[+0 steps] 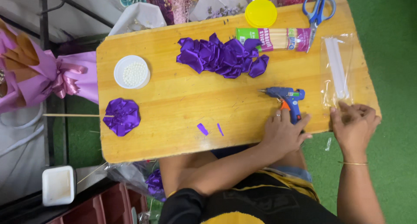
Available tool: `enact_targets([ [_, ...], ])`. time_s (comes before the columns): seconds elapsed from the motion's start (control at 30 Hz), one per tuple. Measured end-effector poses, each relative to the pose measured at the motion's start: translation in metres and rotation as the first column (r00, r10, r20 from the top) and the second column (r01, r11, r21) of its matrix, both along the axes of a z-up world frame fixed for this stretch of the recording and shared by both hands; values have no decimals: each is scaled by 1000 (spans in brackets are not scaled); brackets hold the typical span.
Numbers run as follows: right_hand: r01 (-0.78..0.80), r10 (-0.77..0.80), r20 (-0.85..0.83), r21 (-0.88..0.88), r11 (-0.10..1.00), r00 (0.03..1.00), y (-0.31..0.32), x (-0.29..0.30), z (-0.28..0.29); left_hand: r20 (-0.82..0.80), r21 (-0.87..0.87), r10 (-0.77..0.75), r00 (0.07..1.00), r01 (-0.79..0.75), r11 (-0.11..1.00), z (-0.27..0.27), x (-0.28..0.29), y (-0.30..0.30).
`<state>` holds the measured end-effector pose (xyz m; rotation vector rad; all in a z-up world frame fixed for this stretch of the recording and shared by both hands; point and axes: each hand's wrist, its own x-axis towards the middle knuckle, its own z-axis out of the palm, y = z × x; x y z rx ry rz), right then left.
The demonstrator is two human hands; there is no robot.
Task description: The person assembles a purple fabric flower by applying hot glue to small fabric pieces and attaching them to a wooden stick. They then add a decorative pearl to the center of the flower.
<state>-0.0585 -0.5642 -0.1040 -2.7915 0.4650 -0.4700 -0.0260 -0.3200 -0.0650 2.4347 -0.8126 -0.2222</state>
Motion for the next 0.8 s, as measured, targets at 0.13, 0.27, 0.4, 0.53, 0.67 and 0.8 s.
enact_targets([
  [0.13, -53, 26, 193, 136, 989, 981, -12, 0, -18, 378, -288, 207, 902, -98, 953, -31, 1, -12],
  [0.27, -28, 22, 255, 21, 999, 967, -24, -6, -33, -11, -513, 167, 986, -149, 845, -55, -9, 9],
  [0.4, -16, -46, 387, 156, 988, 921, -21, -8, -39, -52, -665, 185, 981, -172, 727, -45, -18, 39],
  [0.53, 81, -282, 405, 447, 891, 870, 1, -9, -37, -25, -833, 139, 990, -98, 545, -40, -22, 60],
  [0.67, -14, -529, 352, 842, 540, 772, 10, -3, -37, 28, -904, 161, 987, -44, 426, -28, -30, 79],
  [0.8, 19, -512, 284, 861, 509, 811, 24, -1, -20, 81, -938, 200, 976, 6, 347, -18, -34, 89],
])
